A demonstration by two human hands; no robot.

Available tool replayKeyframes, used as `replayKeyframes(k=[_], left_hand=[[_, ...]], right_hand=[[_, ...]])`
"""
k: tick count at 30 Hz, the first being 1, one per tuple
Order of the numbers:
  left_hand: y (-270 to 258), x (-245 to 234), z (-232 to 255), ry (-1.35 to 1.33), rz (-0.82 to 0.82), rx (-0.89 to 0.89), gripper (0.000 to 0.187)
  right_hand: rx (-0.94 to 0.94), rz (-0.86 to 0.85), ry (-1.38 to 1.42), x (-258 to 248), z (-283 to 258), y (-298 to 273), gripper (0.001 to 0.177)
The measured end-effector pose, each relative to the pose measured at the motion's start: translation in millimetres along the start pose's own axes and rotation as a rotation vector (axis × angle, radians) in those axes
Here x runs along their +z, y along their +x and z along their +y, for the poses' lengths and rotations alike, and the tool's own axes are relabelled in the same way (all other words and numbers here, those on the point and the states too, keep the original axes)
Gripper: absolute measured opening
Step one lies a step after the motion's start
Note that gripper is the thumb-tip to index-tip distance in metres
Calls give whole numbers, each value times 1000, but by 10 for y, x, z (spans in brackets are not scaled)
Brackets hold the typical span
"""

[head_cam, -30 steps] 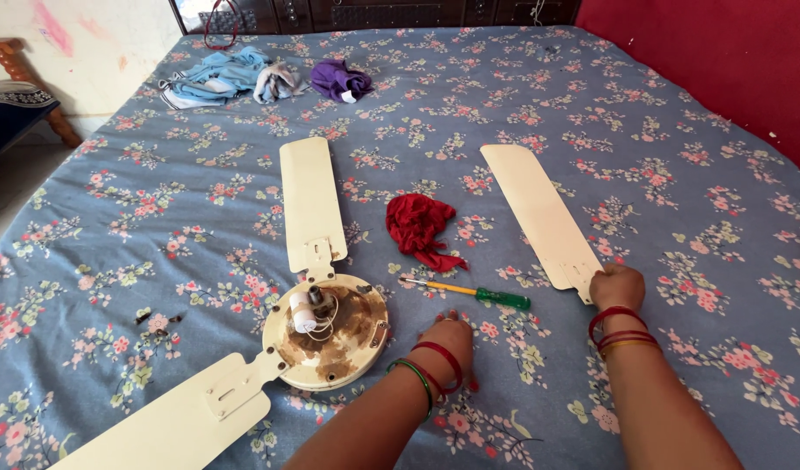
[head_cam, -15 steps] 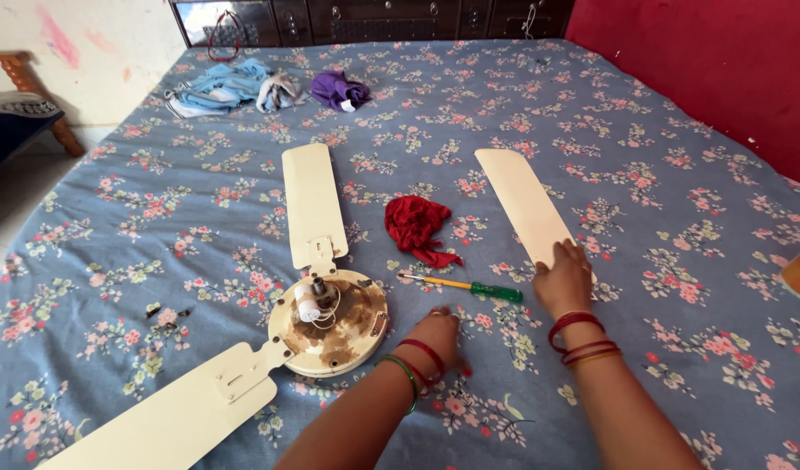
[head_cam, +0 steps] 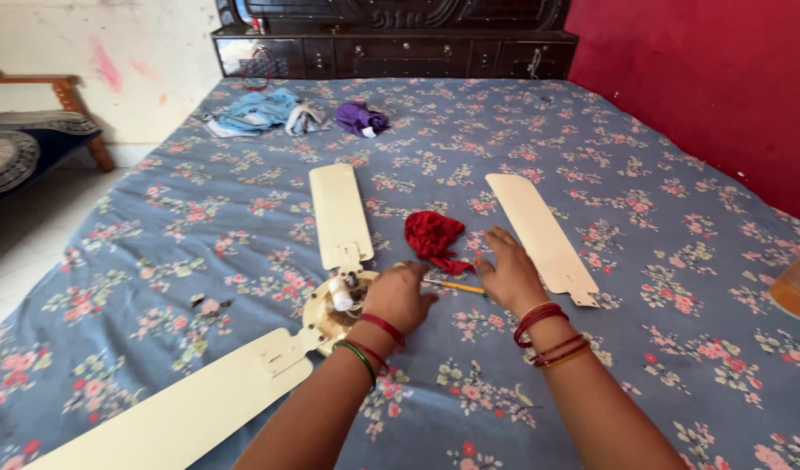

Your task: The person uses a screwdriver to loosen screws on a ceiling fan hub placed on a bed. They remove the screws and detach one fan blade, placing it aside on the bed.

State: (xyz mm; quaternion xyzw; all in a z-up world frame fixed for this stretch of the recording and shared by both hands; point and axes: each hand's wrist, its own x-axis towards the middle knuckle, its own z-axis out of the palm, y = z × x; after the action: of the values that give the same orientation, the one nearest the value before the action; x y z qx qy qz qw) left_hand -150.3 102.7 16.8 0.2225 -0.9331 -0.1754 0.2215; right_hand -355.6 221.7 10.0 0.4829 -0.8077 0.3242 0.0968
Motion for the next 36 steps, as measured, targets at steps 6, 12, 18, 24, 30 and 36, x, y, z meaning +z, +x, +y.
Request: replayKeyframes(k=[6,12,18,24,30,36], left_hand=[[-358,-279,-339,73,291,-98,71],[-685,-239,-480,144,197,-348,93],[-855,-339,-418,153,204,-438,91],[-924,-465,-336,107,141,-474,94],[-913,-283,-300,52,148,-432,104],[-936,-110,-337,-49,-8,-465,119]], right_hand=[[-86,-4,58,165,-548,-28,54],[-94,-49,41,522,-887,-237,56],[-35,3,65,638,-1065,-580,61],[19,-28,93,609,-1023,-734,63],[77,-16,202,708,-943,-842,50],[170,119,401,751,-896,-840,36]])
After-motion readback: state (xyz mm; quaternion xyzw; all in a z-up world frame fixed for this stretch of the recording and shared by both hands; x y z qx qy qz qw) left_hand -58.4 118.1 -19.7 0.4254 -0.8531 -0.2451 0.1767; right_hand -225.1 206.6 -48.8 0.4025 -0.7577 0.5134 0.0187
